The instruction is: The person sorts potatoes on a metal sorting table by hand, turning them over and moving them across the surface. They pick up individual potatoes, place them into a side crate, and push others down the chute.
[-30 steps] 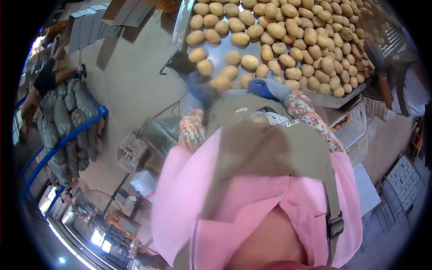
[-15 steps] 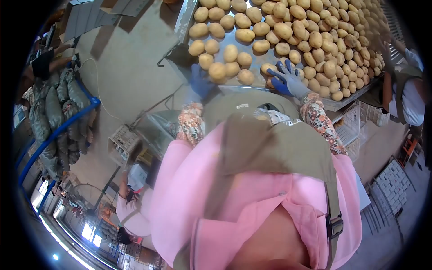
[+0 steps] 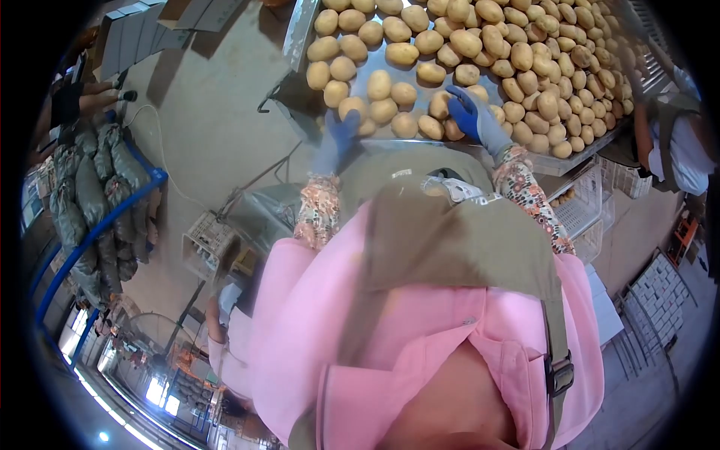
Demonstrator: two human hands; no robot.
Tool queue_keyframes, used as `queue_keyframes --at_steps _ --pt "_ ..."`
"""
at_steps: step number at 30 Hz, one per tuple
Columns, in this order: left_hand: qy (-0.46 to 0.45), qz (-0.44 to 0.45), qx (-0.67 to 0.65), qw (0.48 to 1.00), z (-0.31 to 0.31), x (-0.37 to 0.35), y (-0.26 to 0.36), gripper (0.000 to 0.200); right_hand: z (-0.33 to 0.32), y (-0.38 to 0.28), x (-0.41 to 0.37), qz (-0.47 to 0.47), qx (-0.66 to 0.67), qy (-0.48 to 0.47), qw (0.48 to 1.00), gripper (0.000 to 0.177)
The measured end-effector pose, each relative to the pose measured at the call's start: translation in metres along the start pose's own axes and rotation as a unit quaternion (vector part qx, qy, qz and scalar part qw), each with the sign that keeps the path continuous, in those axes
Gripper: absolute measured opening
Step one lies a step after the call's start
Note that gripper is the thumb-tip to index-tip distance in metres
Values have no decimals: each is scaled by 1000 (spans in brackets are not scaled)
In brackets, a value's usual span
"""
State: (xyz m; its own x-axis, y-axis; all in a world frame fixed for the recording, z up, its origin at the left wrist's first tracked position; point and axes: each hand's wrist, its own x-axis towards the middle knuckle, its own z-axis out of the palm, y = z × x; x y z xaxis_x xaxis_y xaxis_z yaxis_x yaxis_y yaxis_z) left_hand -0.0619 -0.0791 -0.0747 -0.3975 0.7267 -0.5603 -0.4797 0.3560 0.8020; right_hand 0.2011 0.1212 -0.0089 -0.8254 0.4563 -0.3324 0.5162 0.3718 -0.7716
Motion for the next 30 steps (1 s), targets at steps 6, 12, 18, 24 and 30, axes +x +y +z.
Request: queue_keyframes --at_steps 6,12,18,24,30 --pt "-51 78 249 964 -32 22 -58 50 -22 -60 -3 7 -107 -40 993 21" --pt "-26 -19 426 904 24 -12 6 46 -94 -307 3 -427 -264 35 864 29" --pt "-36 -11 491 871 19 -16 4 46 -88 -313 -12 -424 -269 -29 864 24" --pt "-11 -30 491 871 9 -53 0 46 -75 -328 -8 -445 -288 -103 842 18" --pt "28 -58 483 873 26 -64 28 45 -83 -328 -4 -456 -288 -115 834 14"
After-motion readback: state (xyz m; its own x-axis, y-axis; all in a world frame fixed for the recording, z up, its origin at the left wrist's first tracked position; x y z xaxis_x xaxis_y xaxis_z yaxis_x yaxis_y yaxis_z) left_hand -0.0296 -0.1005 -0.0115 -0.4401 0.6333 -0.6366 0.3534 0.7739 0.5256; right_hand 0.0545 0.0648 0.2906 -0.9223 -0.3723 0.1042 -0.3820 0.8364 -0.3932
